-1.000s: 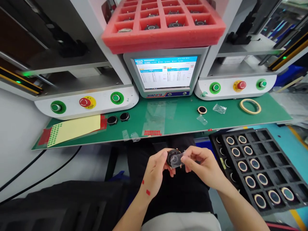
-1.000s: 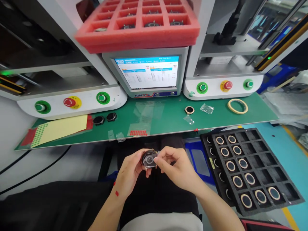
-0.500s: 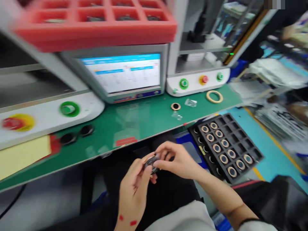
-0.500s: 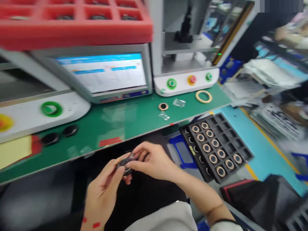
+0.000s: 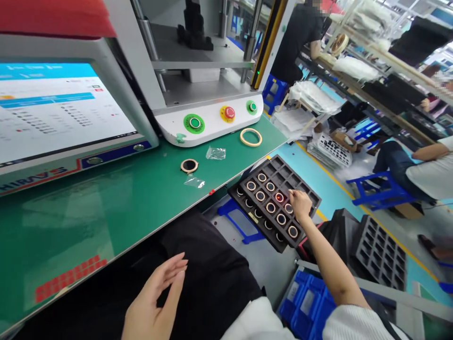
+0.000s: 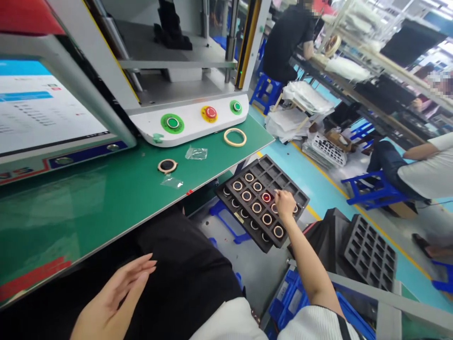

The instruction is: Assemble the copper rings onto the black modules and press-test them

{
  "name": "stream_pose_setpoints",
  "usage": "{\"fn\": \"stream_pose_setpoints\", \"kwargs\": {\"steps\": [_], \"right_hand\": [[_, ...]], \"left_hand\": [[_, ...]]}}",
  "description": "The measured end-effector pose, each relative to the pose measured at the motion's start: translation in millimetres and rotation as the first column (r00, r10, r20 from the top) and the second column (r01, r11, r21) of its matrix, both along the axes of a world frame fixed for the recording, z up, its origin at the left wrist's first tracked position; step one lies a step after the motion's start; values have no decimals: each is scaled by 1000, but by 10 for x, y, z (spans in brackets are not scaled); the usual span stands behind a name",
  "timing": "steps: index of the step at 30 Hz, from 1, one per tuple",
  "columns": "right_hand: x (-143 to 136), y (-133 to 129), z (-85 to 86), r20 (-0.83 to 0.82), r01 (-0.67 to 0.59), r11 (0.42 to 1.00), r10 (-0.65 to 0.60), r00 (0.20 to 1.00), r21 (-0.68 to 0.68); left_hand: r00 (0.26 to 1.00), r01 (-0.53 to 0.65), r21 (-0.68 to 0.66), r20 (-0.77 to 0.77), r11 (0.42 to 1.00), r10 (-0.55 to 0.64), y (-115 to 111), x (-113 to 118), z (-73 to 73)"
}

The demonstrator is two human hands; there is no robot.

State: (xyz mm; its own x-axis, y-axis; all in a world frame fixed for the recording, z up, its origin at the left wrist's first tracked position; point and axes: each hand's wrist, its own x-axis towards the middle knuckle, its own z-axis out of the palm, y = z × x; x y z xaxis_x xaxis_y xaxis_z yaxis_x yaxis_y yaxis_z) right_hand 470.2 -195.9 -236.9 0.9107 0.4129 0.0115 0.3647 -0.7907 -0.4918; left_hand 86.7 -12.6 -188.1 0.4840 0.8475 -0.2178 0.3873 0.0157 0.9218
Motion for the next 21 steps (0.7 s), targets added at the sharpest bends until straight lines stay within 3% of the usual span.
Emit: {"fn": "stream_pose_setpoints", "kwargs": {"steps": [4, 9, 12, 15, 21], "right_hand": [[319, -453, -416, 156, 88, 980, -60, 986, -179], [414, -617, -788, 237, 112, 935, -32, 971, -337], [475, -663, -845, 251, 91, 907, 17, 968, -411], [509, -714, -807, 242, 47, 878, 80, 967, -477], [416, -693, -710, 215, 34, 818, 111, 970, -574]], "left_hand": [[996, 86, -59, 11, 995, -85, -26, 80, -85], [987, 139, 18, -78, 990, -137, -65, 169, -26], [980, 144, 55, -146, 988, -134, -57, 167, 44], [975, 157, 7, -159, 988, -154, -19, 115, 88], [975, 131, -14, -180, 991, -132, 28, -62, 34]]}}
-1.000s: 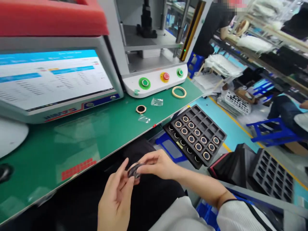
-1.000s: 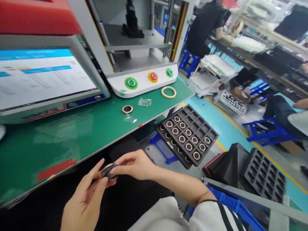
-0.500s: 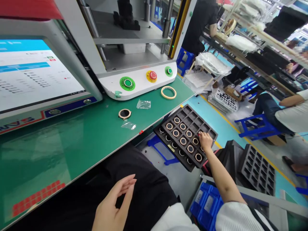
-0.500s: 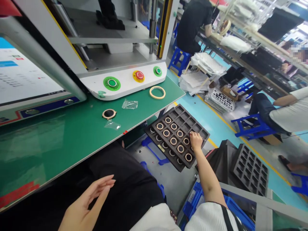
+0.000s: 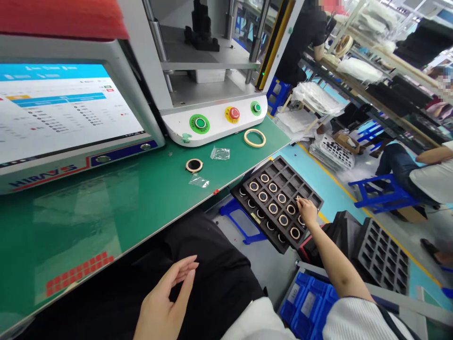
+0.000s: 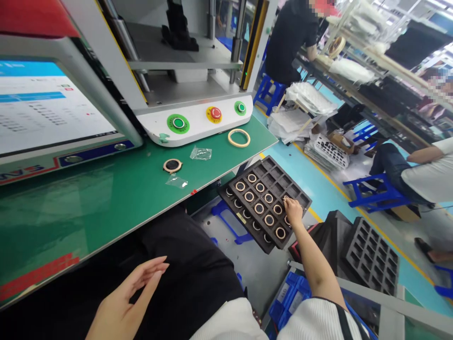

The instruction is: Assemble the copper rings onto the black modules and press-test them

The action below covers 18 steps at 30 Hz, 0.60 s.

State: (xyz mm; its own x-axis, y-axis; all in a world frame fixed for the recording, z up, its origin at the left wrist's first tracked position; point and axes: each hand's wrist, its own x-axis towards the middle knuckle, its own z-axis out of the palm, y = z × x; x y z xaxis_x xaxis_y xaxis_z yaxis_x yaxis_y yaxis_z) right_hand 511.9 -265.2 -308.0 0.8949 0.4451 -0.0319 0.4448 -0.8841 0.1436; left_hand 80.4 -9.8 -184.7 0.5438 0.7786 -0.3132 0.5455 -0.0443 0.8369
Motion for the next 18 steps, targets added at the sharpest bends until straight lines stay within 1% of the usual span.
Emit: {"fn": "stream_pose_setpoints", "kwargs": {"steps": [3, 5, 9, 11, 14, 16, 18], "right_hand": [[-11, 136, 32, -10, 68, 996, -68, 998, -52], [26, 244, 95, -38, 103, 991, -106, 994, -83], [33, 427, 352, -120, 116, 986, -131, 984, -119], [-54, 503, 510, -141, 96, 989, -111, 984, -115], [-240, 668, 746, -137, 33, 997, -43, 990, -70], [-369, 880, 908, -120, -23, 1000, 21, 993, -13], [-528, 1215, 1071, -95, -95, 993, 101, 990, 67]], "left_hand": [[1000, -3, 22, 9, 1000, 3, -27, -18, -57], [999, 8, 27, 46, 1000, -10, -47, 3, -68], [995, 23, 3, 102, 1000, -23, -56, 45, -23], [992, 10, 14, 126, 1000, -12, -44, 38, 2], [991, 6, 48, 137, 999, -12, -20, -18, 14], [991, 9, 61, 132, 998, -17, -5, -68, 13], [991, 26, 64, 126, 998, -34, 4, -104, 22]]}}
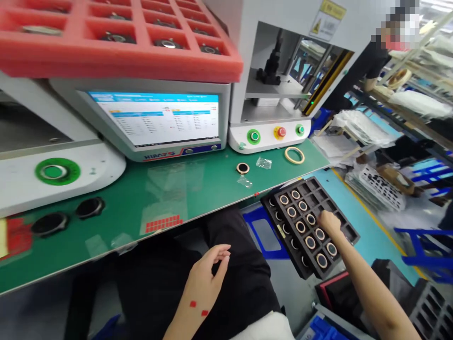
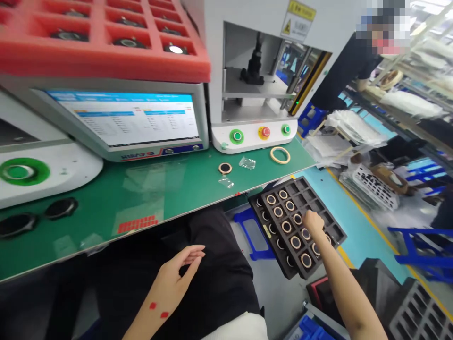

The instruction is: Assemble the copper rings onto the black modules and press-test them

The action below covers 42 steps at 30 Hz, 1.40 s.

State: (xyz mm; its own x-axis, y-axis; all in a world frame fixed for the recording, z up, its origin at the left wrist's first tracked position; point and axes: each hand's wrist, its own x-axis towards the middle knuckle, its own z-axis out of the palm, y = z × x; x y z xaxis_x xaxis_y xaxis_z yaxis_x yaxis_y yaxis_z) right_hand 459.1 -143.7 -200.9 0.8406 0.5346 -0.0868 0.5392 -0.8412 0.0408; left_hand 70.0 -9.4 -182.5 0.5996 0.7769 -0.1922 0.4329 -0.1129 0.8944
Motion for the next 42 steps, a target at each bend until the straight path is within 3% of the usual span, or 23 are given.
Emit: {"fn": "stream_pose_setpoints", "kwargs": {"steps": [3, 6, 8, 11, 14, 16, 18, 22, 24, 26, 28, 30, 33, 36, 39, 42], "right_hand": [[-355, 708, 235, 28, -165, 972, 163, 986, 166], [-791, 1496, 432, 15, -354, 883, 367, 930, 308], [-1038, 1937, 522, -23, -413, 835, 451, 892, 363], [-1242, 2365, 585, -109, -411, 804, 498, 861, 429], [-1272, 2540, 625, -205, -359, 768, 528, 824, 531], [-1287, 2526, 689, -264, -322, 710, 582, 769, 626], [-1379, 2401, 788, -313, -286, 616, 680, 663, 734], [-1874, 1892, 985, -319, -167, 383, 893, 316, 909], [-2180, 1602, 1030, -288, -80, 303, 945, 156, 950], [-2429, 1356, 1031, -268, 73, 268, 963, -6, 961], [-2588, 1185, 1006, -255, 175, 266, 963, -86, 948], [-2668, 1082, 987, -219, 151, 233, 970, -100, 961], [-2708, 1004, 1020, -139, 82, 151, 981, -134, 985], [-2722, 971, 1092, -171, 152, 190, 976, -133, 970], [-2714, 972, 1110, -211, 237, 250, 961, -179, 939], [-2674, 993, 1066, -209, 278, 292, 934, -290, 915]], "left_hand": [[1000, 31, 0, 0, 1000, -31, -9, -15, 50], [1000, 6, 14, 25, 1000, -7, -50, -25, 123], [999, -37, 22, 41, 999, 36, -87, -63, 154], [990, -135, 12, 50, 991, 134, -127, -176, 154], [975, -214, -20, 54, 977, 215, -129, -296, 133], [968, -235, -57, 71, 970, 239, -111, -337, 145], [963, -229, -142, 110, 963, 245, -86, -329, 202], [896, -96, -430, 355, 898, 266, -29, -211, 449], [770, 56, -543, 558, 838, 310, -8, -150, 598], [596, 199, -633, 685, 748, 420, -2, -118, 724], [468, 257, -704, 690, 662, 552, -24, -124, 808], [446, 178, -738, 650, 651, 615, -78, -163, 846], [514, -146, -592, 640, 793, 572, -190, -255, 855], [600, -432, -229, 649, 873, 467, -278, -334, 875], [676, -492, 85, 664, 866, 319, -308, -374, 919], [709, -467, 242, 677, 851, 197, -309, -385, 948]]}}
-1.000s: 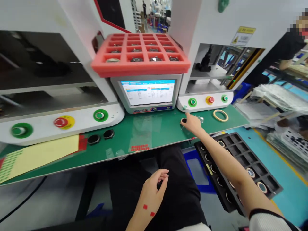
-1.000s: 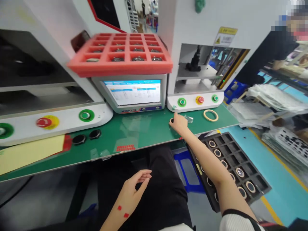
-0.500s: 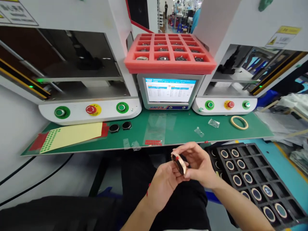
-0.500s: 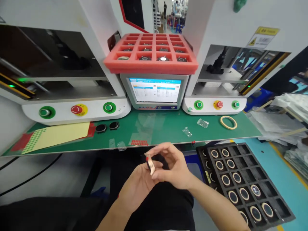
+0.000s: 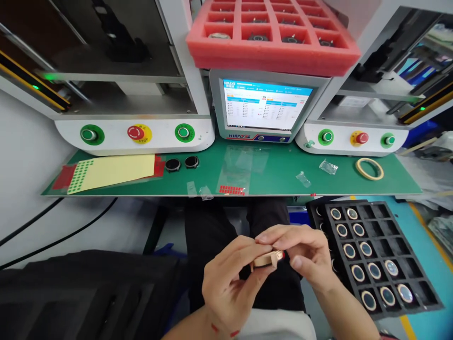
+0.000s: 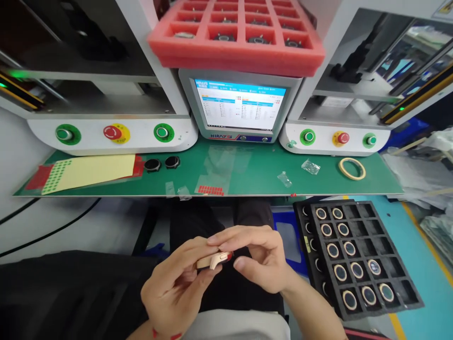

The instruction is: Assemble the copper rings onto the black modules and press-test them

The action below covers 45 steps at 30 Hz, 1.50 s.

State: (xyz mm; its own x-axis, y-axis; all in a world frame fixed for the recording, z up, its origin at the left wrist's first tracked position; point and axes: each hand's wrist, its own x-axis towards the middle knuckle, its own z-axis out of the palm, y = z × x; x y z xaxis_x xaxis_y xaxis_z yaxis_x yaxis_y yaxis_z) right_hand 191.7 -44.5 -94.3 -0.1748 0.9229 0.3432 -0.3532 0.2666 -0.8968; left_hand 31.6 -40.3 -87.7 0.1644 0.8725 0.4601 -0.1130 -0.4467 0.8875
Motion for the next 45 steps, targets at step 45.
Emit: {"fn": "stream_pose_setpoints", "kwargs": {"steps": [45], "right_hand": [[142, -80, 68, 223, 160, 968, -203, 954, 196]], "left_hand": [[978, 53, 322, -207, 945, 16, 116, -80, 88]]}}
